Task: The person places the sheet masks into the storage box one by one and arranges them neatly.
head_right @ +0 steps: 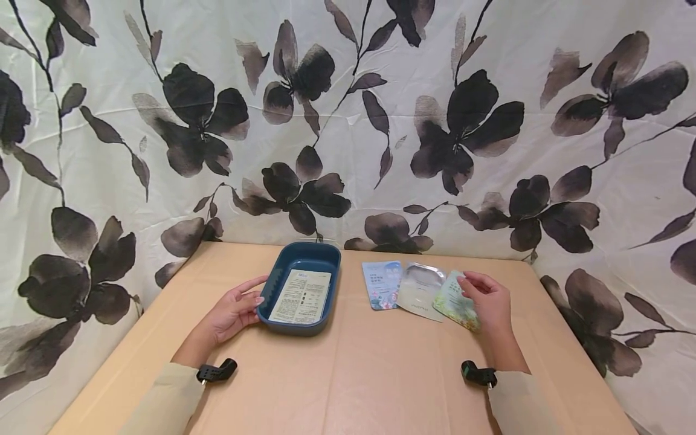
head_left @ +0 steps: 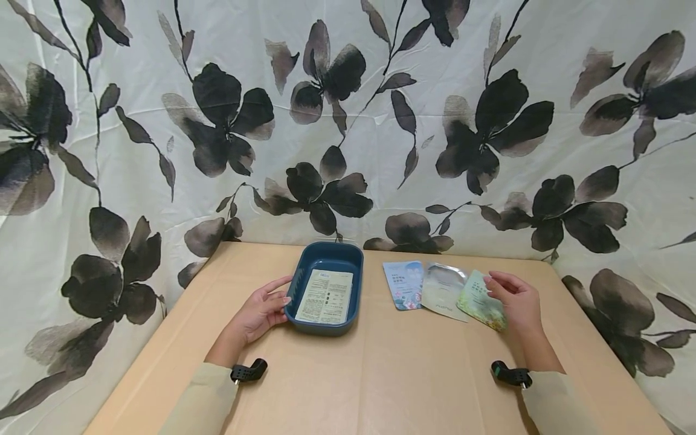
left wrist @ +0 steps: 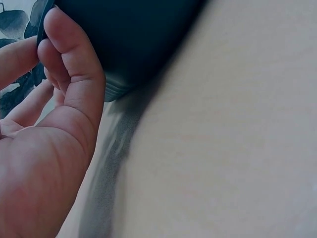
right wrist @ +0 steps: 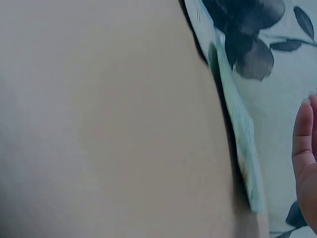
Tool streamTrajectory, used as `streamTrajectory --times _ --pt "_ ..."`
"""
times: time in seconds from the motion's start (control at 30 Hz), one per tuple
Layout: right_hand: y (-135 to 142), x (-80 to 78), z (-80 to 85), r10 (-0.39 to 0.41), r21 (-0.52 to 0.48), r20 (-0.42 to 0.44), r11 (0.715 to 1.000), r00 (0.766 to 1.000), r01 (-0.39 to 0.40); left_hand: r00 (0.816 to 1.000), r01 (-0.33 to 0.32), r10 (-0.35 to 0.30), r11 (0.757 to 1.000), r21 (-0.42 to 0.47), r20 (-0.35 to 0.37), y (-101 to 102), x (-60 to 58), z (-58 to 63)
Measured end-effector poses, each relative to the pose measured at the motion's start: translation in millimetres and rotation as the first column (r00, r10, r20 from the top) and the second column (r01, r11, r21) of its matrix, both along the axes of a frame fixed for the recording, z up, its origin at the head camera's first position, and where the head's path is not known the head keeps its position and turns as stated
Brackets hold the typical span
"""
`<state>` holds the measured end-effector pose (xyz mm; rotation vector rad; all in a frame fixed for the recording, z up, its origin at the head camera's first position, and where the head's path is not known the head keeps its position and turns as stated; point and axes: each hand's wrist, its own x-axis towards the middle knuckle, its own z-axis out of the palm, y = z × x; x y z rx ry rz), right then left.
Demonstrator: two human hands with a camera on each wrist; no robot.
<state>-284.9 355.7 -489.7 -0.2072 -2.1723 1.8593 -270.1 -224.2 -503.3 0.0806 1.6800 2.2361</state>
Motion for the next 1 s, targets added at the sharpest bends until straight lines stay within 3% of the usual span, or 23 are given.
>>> streamTrajectory --times 0.1,0.2,0.43,0.7,1.0 --pt "11.1 0.4 -3.8 -0.018 -0.020 0.032 1.000 0.999 0.019 1.000 0.010 -0.010 1.000 0.000 -0.003 0.6 -0.5 -0.8" --pt "20.1 -0.8 -6.7 -0.027 0.032 0.057 0.999 0.998 0.025 1.000 0.016 -0.016 1.000 -0.001 -0.011 0.6 -0.9 -1.9" --pt "38.2 -6.6 -7.7 -0.068 0.263 0.129 0.964 0.989 0.032 1.000 -0.002 0.002 1.000 -0.004 0.011 1.5 0.6 -0.9" --pt "49.5 -16.5 -10.2 -0.118 0.273 0.162 0.960 0.980 0.070 1.000 -0.002 0.002 1.000 0.000 0.004 0.4 0.9 0.3" --pt "51.0 -22.0 -14.5 -0.165 0.350 0.228 0.934 0.959 0.078 1.000 0.005 -0.005 1.000 0.010 0.009 -0.8 -0.1 -1.7"
